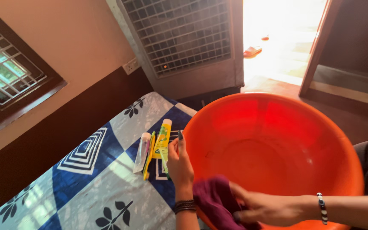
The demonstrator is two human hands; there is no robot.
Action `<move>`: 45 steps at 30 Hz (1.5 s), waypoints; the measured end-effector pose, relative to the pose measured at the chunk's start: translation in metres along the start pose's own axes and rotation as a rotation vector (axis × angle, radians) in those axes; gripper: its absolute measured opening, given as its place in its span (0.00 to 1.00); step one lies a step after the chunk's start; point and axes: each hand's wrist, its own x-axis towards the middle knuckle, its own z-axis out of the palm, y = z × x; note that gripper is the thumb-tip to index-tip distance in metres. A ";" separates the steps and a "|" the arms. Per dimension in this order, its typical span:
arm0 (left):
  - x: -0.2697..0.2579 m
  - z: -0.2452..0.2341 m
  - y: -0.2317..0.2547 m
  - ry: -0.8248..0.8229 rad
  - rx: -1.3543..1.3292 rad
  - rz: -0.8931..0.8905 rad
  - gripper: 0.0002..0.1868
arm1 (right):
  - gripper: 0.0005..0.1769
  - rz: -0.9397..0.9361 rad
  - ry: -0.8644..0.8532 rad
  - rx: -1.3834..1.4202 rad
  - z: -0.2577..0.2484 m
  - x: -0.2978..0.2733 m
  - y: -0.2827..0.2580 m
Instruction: The person hand-washes a dark purple cloth in an orange plastic basin. They repeatedly submerge, agitate, wring, and squeeze the cloth, then flip the basin to wipe its exterior with the same cloth.
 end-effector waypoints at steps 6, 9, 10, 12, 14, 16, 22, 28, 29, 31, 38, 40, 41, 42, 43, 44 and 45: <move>0.000 -0.005 0.004 -0.060 -0.032 -0.061 0.35 | 0.50 0.130 0.718 0.087 -0.009 0.041 0.045; 0.000 -0.004 0.008 -0.049 -0.081 -0.102 0.36 | 0.41 0.216 0.921 -0.056 -0.021 0.029 0.064; 0.000 -0.004 0.009 -0.043 -0.073 -0.106 0.36 | 0.36 0.252 0.982 -0.129 -0.023 0.027 0.065; 0.001 -0.003 0.011 -0.036 -0.055 -0.111 0.36 | 0.40 0.267 0.960 -0.167 -0.023 0.022 0.063; 0.003 -0.002 0.013 -0.031 -0.079 -0.100 0.36 | 0.48 0.278 0.899 -0.251 -0.022 0.023 0.057; 0.004 -0.001 0.014 -0.034 -0.085 -0.107 0.36 | 0.60 0.283 0.799 -0.378 -0.019 0.032 0.051; 0.003 -0.002 0.018 -0.045 -0.087 -0.129 0.34 | 0.56 0.451 0.482 -0.732 -0.019 0.096 0.077; 0.007 -0.004 0.011 -0.110 -0.453 -0.143 0.33 | 0.53 0.304 1.173 -0.596 -0.067 0.179 0.116; 0.011 -0.002 0.010 -0.098 -0.476 -0.176 0.33 | 0.53 0.197 1.272 -0.508 -0.078 0.189 0.115; 0.016 0.000 0.009 -0.080 -0.533 -0.222 0.34 | 0.51 -0.022 1.457 -0.316 -0.092 0.213 0.102; 0.025 0.000 -0.006 -0.060 -0.571 -0.209 0.39 | 0.36 -0.648 1.103 -0.131 -0.026 0.225 0.037; 0.022 -0.001 -0.010 -0.068 -0.618 -0.205 0.40 | 0.30 -0.552 0.893 -0.394 -0.006 0.203 0.026; 0.022 -0.001 -0.011 -0.073 -0.630 -0.202 0.40 | 0.29 -0.579 0.879 -0.460 -0.009 0.199 0.022; 0.019 -0.001 -0.012 -0.083 -0.656 -0.199 0.41 | 0.27 -0.606 0.864 -0.526 -0.015 0.196 0.019; 0.019 -0.001 -0.012 -0.079 -0.656 -0.190 0.42 | 0.26 -0.634 0.849 -0.590 -0.022 0.194 0.017; 0.021 0.000 -0.011 -0.075 -0.653 -0.180 0.42 | 0.24 -0.628 0.819 -0.686 -0.034 0.193 0.016; 0.022 0.000 -0.009 -0.074 -0.661 -0.165 0.43 | 0.22 -0.622 0.787 -0.781 -0.051 0.194 0.015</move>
